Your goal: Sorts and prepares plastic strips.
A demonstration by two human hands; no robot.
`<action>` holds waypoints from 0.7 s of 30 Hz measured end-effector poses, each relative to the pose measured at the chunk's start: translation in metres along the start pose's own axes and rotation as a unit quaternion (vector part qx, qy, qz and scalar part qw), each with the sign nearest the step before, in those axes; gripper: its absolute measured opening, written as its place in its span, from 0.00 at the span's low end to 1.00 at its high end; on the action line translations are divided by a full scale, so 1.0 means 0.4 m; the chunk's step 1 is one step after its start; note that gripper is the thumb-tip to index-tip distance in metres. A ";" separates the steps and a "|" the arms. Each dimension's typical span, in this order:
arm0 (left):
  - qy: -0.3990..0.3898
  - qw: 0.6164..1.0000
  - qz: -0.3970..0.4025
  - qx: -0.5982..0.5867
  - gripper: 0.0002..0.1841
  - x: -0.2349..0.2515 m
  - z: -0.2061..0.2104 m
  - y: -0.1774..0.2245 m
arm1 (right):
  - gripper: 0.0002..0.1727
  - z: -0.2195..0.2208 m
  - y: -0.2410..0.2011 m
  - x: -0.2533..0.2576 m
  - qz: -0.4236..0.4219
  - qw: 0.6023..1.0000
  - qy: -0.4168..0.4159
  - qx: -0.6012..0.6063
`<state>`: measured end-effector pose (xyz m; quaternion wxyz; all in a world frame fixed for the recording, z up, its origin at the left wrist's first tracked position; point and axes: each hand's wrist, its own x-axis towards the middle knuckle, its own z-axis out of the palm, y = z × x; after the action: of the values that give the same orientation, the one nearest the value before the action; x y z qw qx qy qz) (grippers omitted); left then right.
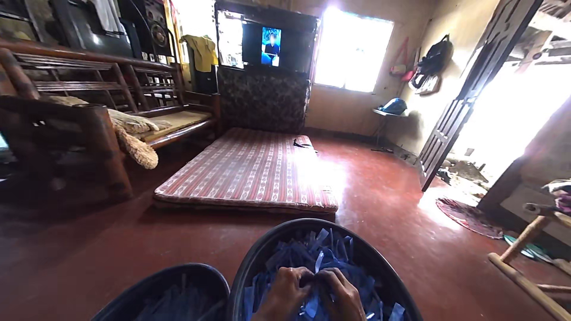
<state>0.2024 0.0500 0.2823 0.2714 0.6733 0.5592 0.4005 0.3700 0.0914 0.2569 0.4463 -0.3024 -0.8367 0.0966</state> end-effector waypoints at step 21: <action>-0.007 0.997 0.070 0.007 0.10 -0.006 -0.025 -0.005 | 0.11 -0.014 -0.019 0.007 0.078 0.990 -0.033 0.114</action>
<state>0.1927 0.0475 0.2855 0.2420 0.7154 0.5115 0.4100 0.3701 0.0866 0.2653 0.4413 -0.3106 -0.8083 0.2355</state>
